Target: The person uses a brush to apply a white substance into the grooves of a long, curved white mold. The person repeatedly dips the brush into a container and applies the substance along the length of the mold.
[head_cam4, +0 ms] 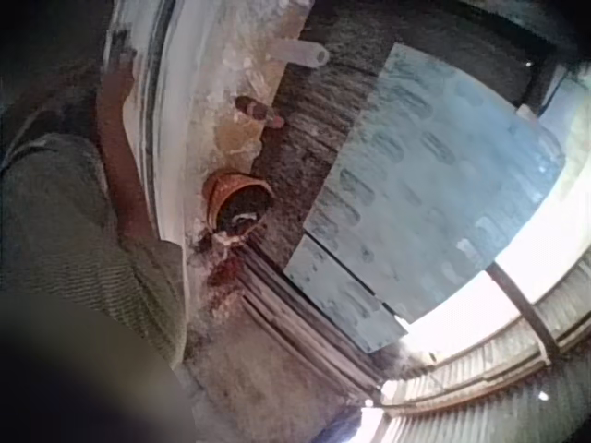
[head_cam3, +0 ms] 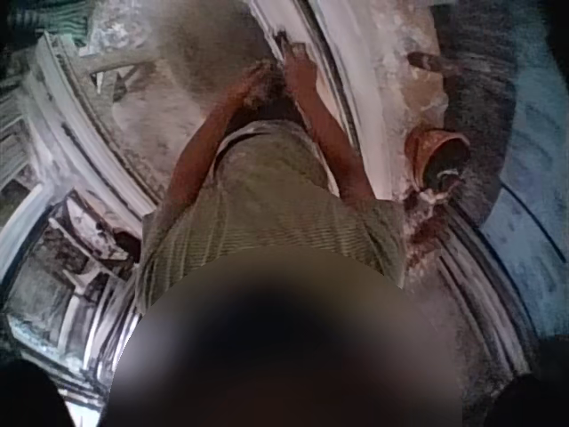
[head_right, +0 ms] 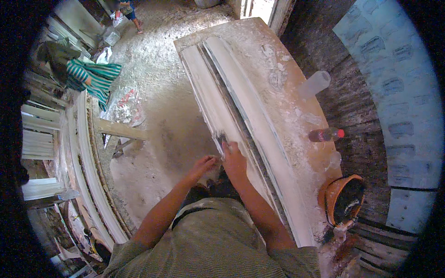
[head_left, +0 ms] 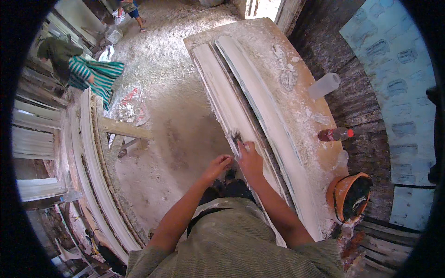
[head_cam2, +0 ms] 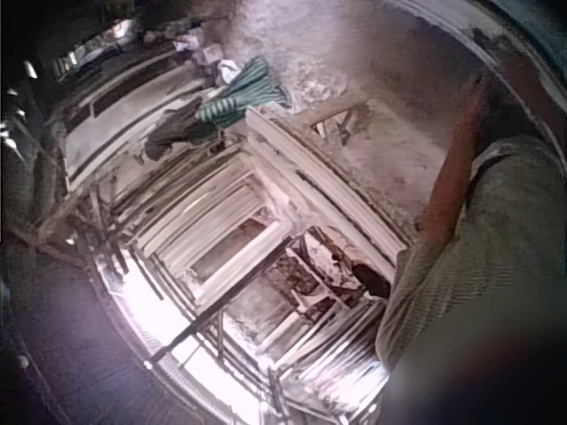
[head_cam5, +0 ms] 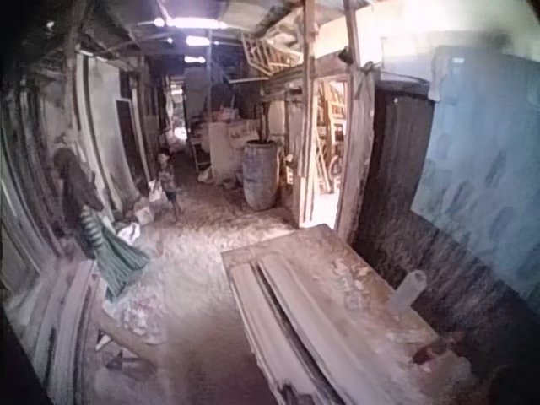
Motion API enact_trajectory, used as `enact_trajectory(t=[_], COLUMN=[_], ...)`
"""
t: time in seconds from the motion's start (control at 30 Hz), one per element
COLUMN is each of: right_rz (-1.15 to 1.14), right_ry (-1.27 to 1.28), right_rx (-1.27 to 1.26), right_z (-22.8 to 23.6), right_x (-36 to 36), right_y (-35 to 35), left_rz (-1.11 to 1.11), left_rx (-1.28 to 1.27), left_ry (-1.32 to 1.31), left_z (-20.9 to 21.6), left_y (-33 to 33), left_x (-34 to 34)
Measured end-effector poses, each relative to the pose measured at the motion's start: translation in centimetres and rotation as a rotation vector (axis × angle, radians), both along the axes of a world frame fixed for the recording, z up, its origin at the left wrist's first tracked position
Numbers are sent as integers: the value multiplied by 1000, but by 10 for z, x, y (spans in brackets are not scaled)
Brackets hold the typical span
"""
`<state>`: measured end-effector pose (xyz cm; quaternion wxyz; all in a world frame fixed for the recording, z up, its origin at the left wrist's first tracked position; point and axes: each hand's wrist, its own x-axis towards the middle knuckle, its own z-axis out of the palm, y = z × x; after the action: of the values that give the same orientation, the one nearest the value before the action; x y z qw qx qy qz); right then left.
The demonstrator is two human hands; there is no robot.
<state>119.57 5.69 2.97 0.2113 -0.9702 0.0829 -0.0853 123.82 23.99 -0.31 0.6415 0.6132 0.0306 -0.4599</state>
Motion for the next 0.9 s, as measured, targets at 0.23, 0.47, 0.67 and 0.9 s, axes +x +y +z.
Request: enact_trajectory(t=[0.23,0.47,0.67,0.9], right_rz=[-42,-75,-49,-92], right_ry=[116,117,108,166], right_rx=[54,109,-3,29], right_z=[18,20,7,23], right_x=[16,43,196,133], right_y=[3,12,25,33], left_rz=[153,287,336,422], left_rx=[32,129,204,457], left_ry=[54,173,138,180], left_z=[-14,-33,-51,-101], left_y=[8,103,178,308], left_x=[32,53,101,139])
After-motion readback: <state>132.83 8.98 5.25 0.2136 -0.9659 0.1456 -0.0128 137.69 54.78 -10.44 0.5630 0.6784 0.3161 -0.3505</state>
